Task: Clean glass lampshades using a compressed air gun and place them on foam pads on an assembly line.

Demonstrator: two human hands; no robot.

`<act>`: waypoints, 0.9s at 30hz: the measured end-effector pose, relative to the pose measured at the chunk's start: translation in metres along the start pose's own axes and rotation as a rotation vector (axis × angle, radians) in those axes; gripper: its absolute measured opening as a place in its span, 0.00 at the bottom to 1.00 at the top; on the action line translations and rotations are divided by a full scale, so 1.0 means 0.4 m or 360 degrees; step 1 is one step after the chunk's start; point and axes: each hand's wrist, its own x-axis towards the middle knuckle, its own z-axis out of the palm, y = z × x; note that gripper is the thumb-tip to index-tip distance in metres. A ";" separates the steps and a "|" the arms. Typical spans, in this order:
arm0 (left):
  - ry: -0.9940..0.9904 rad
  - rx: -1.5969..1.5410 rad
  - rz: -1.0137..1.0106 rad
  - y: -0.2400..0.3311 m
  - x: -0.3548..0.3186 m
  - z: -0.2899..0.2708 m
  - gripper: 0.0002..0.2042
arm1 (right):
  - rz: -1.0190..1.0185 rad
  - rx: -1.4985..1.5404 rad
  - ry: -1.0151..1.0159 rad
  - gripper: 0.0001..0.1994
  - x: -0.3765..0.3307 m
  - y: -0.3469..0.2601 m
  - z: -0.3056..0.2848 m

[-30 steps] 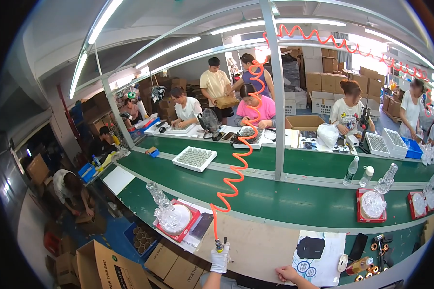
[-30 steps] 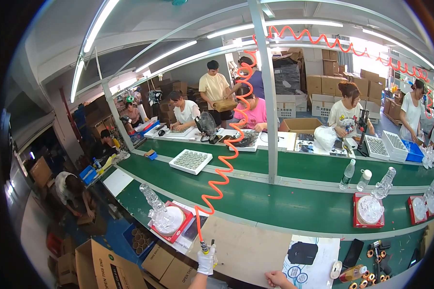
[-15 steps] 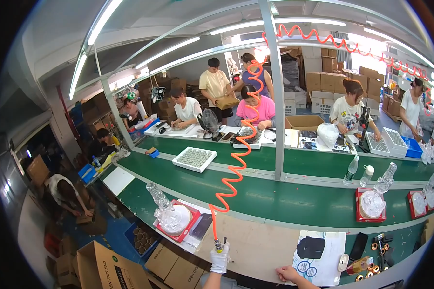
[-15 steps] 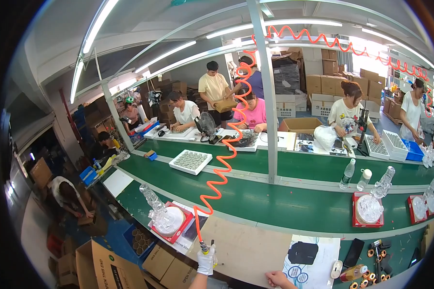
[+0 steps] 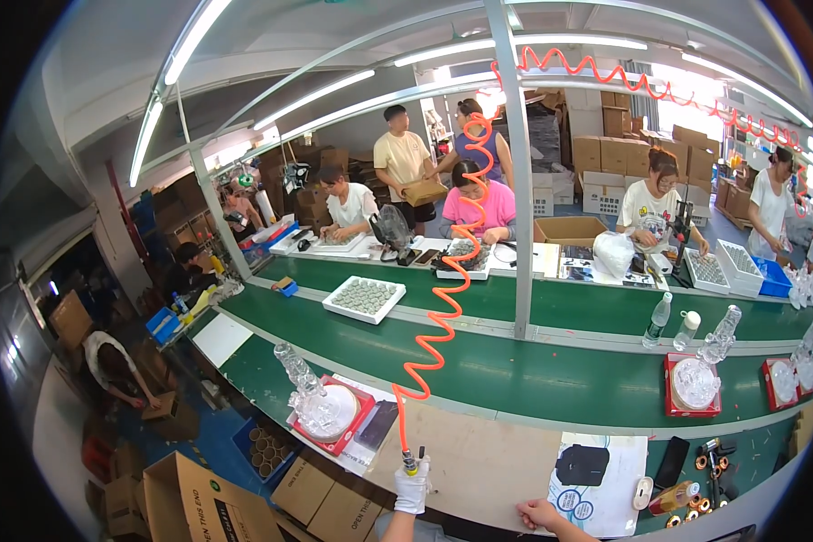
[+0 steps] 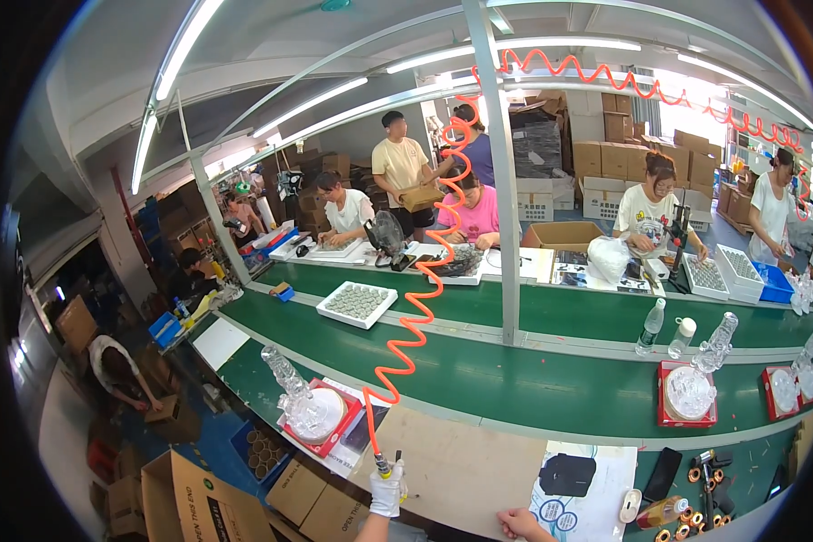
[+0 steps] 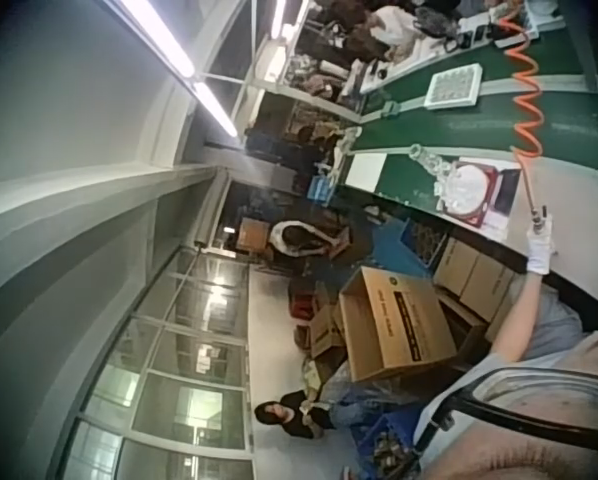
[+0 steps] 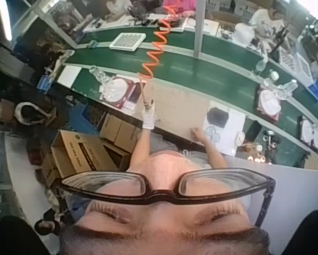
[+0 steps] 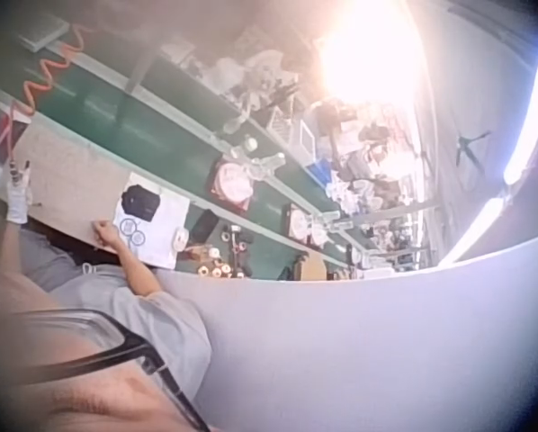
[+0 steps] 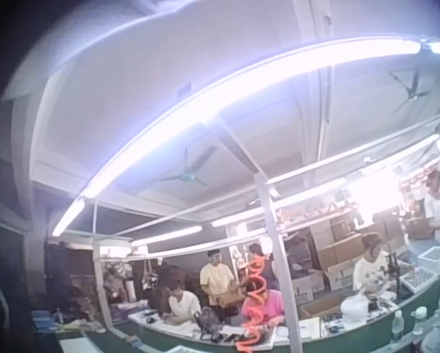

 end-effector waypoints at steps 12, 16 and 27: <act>0.0014 -0.0004 -0.0014 0.002 0.002 0.000 0.12 | -0.0007 0.0003 -0.0009 0.16 -0.003 -0.001 0.003; 0.0016 -0.0020 -0.0013 0.000 0.000 -0.002 0.12 | -0.0002 -0.0011 -0.0002 0.16 -0.007 -0.007 0.004; -0.0001 0.0016 -0.0007 0.007 -0.001 0.002 0.12 | -0.0020 -0.0043 0.0008 0.16 -0.017 -0.015 0.005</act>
